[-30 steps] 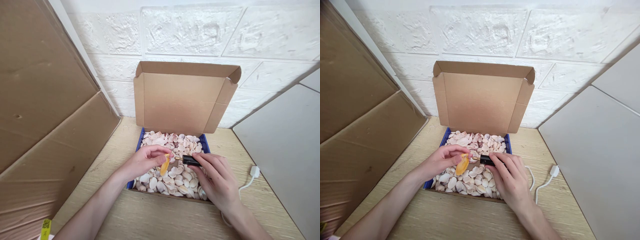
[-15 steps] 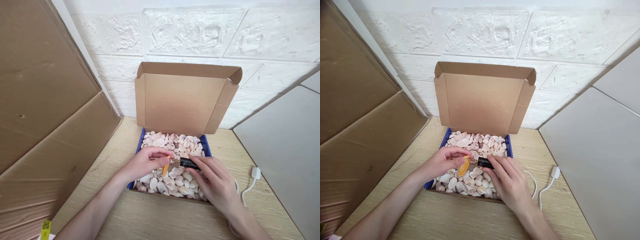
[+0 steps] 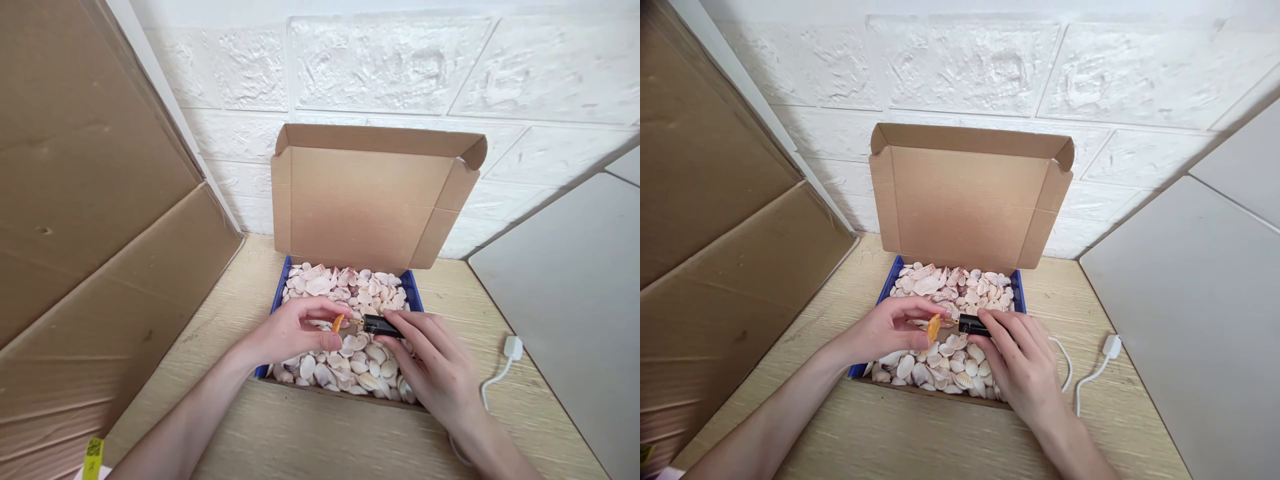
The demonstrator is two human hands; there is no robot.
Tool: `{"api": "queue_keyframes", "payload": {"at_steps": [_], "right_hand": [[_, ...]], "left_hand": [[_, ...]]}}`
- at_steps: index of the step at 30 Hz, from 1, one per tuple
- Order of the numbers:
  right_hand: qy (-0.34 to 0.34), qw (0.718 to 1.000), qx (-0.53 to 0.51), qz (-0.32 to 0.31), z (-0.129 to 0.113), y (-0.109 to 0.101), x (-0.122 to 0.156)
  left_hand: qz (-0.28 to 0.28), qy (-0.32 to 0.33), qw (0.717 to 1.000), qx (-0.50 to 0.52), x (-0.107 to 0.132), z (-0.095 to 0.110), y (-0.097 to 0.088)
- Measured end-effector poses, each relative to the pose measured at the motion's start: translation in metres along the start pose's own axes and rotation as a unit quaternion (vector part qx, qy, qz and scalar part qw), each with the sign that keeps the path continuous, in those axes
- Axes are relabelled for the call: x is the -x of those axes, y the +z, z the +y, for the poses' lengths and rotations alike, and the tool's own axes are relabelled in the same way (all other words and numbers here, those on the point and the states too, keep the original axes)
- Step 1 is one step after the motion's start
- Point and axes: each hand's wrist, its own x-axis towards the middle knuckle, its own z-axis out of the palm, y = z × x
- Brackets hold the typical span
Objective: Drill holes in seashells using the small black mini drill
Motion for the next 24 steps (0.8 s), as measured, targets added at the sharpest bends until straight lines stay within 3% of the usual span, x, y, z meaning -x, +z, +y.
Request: {"api": "queue_keyframes", "payload": {"at_steps": [7,24], "right_hand": [[-0.021,0.996,-0.014,-0.089,-0.0003,0.0028,0.0004],[-0.004,0.994,-0.038,-0.105,-0.0011,0.0036,-0.0013]], "left_hand": [[0.004,0.009,1.000,-0.028,0.0015,-0.0036,0.0025],[0.024,0.018,0.999,-0.037,-0.0003,-0.0010,0.0040]]}}
